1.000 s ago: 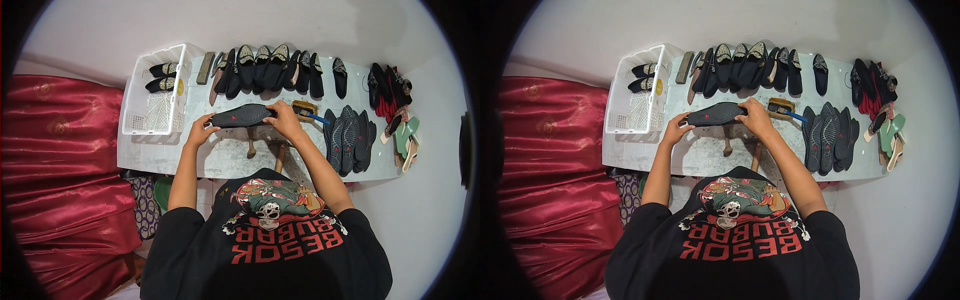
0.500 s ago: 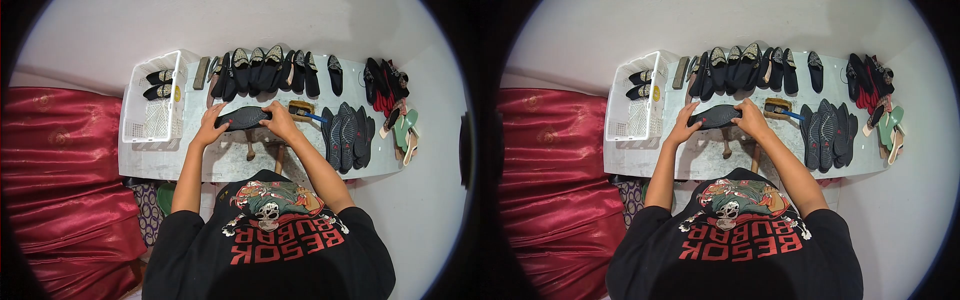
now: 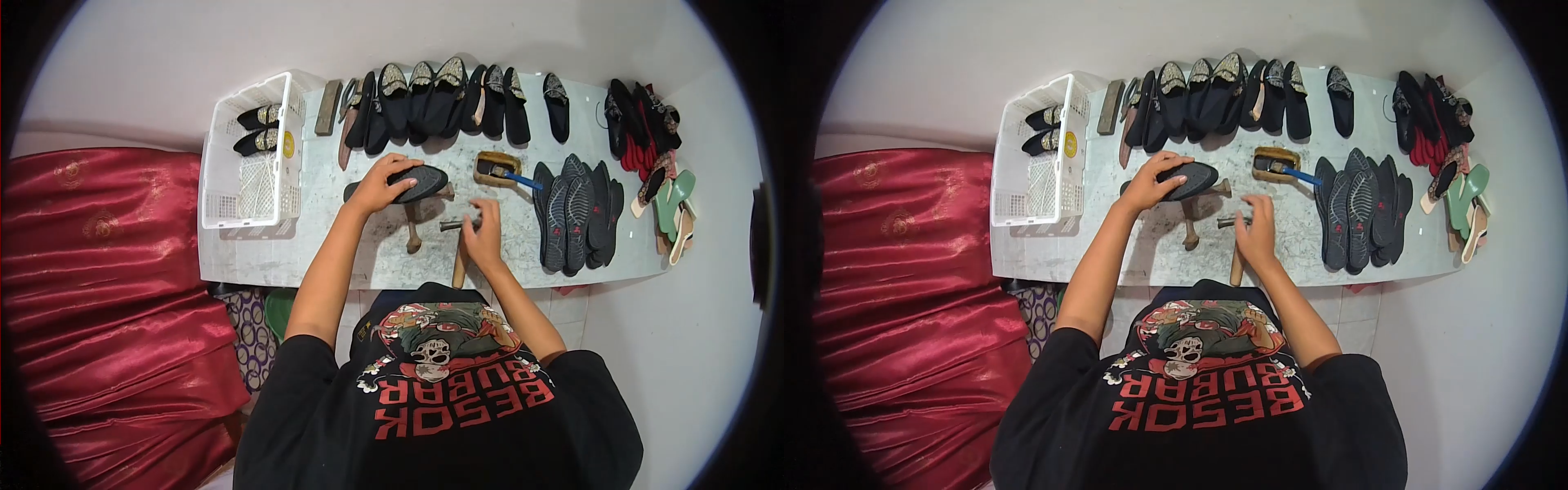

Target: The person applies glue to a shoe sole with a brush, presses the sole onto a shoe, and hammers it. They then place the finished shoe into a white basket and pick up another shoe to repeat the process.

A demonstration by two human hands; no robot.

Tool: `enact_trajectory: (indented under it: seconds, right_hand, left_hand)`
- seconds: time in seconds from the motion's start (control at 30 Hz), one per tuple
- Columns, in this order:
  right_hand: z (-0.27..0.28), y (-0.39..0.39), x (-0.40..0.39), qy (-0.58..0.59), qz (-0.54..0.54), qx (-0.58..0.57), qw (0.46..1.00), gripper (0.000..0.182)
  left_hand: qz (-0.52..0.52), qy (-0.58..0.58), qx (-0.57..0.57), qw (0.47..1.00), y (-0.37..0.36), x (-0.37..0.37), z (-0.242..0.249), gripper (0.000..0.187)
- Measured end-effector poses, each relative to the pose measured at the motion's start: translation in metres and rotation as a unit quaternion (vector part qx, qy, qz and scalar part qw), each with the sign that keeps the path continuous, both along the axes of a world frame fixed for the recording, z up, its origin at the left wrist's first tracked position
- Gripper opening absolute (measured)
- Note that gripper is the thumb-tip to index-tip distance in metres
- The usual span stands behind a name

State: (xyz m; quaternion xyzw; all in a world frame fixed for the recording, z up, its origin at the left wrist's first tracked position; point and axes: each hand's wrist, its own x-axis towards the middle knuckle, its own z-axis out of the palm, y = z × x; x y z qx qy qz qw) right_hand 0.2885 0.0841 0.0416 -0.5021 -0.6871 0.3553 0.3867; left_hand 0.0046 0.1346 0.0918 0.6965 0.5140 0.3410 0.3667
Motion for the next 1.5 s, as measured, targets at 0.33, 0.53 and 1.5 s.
enact_trajectory:
  seconds: [0.33,0.53,1.5]
  right_hand:
    - [-0.073,-0.061,0.004,-0.233,-0.036,-0.259,0.937,0.057]
    - [-0.080,-0.042,-0.007,-0.283,-0.070,-0.295,0.910,0.057]
    - [0.082,-0.027,-0.088,0.161,-0.262,-0.240,0.921,0.044]
  left_hand:
    - [-0.062,0.018,-0.049,0.997,0.016,-0.007,0.012,0.042]
    - [-0.112,-0.039,-0.012,0.993,0.026,-0.015,0.003,0.047]
    - [-0.346,-0.151,-0.136,0.916,0.068,-0.034,-0.027,0.095]
